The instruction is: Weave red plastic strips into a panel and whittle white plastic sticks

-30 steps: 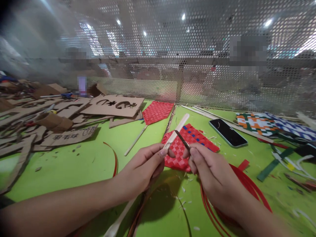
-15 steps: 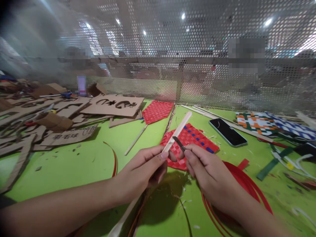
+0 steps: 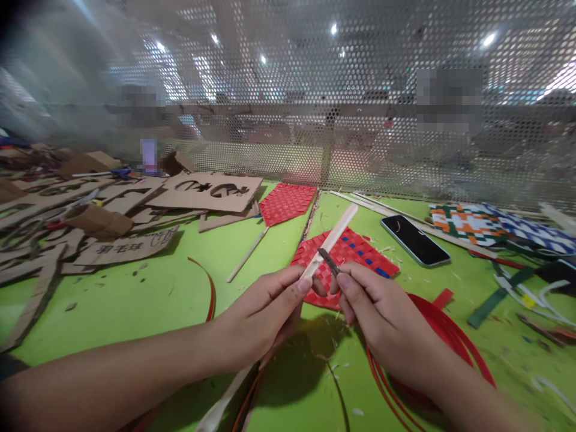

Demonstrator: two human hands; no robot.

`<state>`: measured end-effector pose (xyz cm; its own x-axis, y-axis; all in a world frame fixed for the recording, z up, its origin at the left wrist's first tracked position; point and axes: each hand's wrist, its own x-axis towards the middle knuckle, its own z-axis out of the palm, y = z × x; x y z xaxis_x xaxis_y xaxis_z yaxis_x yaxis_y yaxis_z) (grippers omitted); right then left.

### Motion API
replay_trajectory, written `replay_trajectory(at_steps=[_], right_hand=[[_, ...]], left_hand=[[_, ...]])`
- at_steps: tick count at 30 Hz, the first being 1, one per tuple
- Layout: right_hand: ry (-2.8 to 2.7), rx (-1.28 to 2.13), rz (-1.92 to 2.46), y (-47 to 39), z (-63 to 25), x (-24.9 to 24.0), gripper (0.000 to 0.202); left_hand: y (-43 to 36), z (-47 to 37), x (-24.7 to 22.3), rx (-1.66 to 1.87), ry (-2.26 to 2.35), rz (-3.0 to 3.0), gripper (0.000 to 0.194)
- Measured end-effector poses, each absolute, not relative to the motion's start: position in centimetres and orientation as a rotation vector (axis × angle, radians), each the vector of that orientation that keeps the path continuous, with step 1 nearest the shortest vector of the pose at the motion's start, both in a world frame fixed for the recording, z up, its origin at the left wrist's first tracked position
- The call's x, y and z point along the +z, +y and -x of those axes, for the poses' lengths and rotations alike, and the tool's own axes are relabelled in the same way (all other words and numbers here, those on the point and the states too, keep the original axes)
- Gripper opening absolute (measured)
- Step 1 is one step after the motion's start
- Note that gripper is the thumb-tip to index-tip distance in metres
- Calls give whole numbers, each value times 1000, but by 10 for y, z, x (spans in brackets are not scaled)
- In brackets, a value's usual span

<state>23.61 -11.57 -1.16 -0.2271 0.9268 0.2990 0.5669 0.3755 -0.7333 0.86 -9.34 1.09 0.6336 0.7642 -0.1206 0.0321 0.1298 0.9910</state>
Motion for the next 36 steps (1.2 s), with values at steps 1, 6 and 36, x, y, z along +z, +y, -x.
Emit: replay_trajectory(at_steps=[1, 6, 36], right_hand=[[-1899, 693, 1304, -116, -236, -9, 41], [-1853, 796, 1311, -116, -237, -6, 43], [-1769, 556, 1148, -119, -250, 9, 20]], left_hand=[[-93, -8, 11, 620, 737, -1361, 37], [-92, -8, 10, 642, 720, -1392, 36], [-98, -5, 8, 474, 522, -1052, 41]])
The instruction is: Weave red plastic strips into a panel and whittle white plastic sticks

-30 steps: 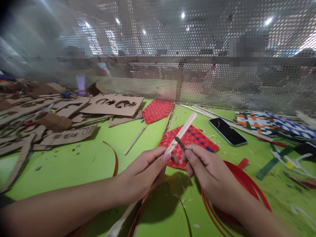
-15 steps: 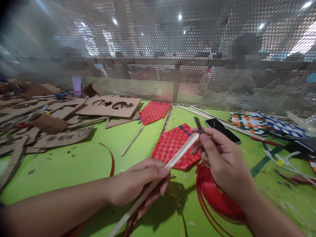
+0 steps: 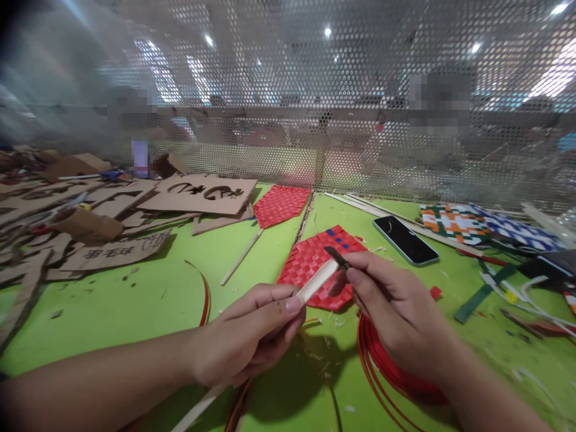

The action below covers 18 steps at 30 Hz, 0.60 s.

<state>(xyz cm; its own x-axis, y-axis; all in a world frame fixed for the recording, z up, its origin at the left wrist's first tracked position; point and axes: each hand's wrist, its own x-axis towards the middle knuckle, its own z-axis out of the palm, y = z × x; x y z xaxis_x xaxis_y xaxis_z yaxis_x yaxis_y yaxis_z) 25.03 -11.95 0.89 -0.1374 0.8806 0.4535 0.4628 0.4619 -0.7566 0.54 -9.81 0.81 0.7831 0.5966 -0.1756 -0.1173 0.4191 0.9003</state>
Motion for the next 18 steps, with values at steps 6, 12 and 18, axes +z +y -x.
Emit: replay_trajectory(at_steps=[6, 12, 18], right_hand=[[-1839, 490, 1104, -120, -253, 12, 18], [-1876, 482, 1129, -119, -255, 8, 19], [-1924, 318, 1152, -121, -256, 8, 19]], left_hand=[[-101, -7, 7, 514, 513, -1029, 41], [-101, -7, 3, 530, 480, -1015, 44], [-101, -7, 4, 516, 470, -1027, 47]])
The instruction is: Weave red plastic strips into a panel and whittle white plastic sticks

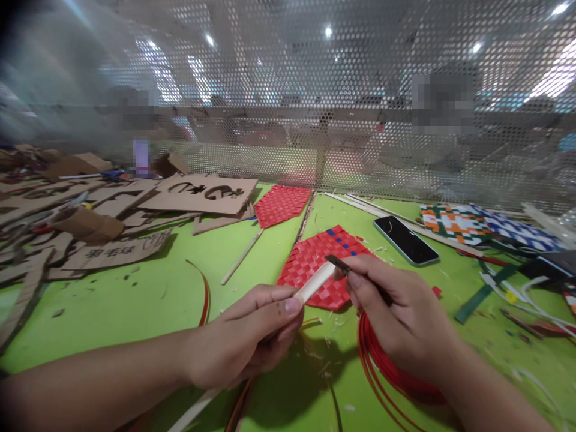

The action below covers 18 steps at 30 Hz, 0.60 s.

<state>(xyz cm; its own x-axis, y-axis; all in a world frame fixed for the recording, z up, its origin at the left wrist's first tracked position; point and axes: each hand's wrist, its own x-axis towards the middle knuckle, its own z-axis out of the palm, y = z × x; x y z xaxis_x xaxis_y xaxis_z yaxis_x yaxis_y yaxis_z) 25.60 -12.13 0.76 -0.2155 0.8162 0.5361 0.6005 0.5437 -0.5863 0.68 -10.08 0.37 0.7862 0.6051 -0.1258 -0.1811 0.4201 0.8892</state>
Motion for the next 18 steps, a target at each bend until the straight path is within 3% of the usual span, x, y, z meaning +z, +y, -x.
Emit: replay_trajectory(at_steps=[18], right_hand=[[-1941, 308, 1191, -119, -261, 11, 25]], left_hand=[[-99, -5, 11, 472, 539, -1151, 47]])
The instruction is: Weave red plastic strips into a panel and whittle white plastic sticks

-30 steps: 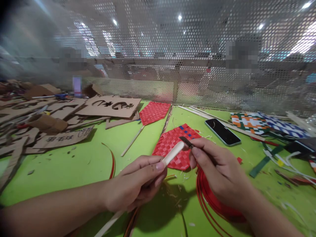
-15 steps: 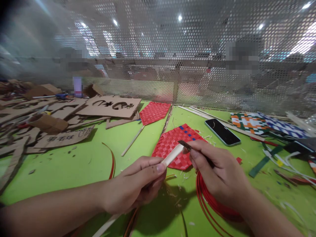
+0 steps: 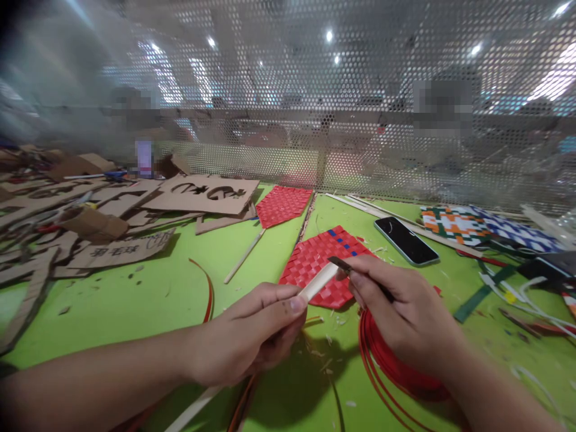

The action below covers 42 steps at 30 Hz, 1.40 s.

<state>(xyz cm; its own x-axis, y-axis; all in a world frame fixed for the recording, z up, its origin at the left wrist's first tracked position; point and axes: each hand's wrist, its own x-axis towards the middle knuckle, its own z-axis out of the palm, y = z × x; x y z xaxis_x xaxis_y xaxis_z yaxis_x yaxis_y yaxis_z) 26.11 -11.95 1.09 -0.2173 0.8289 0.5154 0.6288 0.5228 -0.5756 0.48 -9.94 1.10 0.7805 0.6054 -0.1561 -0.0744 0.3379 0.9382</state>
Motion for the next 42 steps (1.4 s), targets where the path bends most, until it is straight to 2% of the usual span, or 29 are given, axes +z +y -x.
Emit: replay_trajectory(at_steps=[23, 35, 37, 42], right_hand=[[-1953, 381, 1185, -118, -265, 20, 25], [-1606, 875, 1222, -119, -269, 1, 30], [-1632, 822, 1225, -119, -268, 3, 29], [-1892, 391, 1230, -116, -266, 13, 29]], left_hand=[[-102, -4, 19, 398, 586, -1176, 47], [-101, -2, 18, 402, 582, -1123, 42], [-103, -3, 18, 421, 580, -1109, 41], [-104, -5, 18, 444, 569, -1089, 44]])
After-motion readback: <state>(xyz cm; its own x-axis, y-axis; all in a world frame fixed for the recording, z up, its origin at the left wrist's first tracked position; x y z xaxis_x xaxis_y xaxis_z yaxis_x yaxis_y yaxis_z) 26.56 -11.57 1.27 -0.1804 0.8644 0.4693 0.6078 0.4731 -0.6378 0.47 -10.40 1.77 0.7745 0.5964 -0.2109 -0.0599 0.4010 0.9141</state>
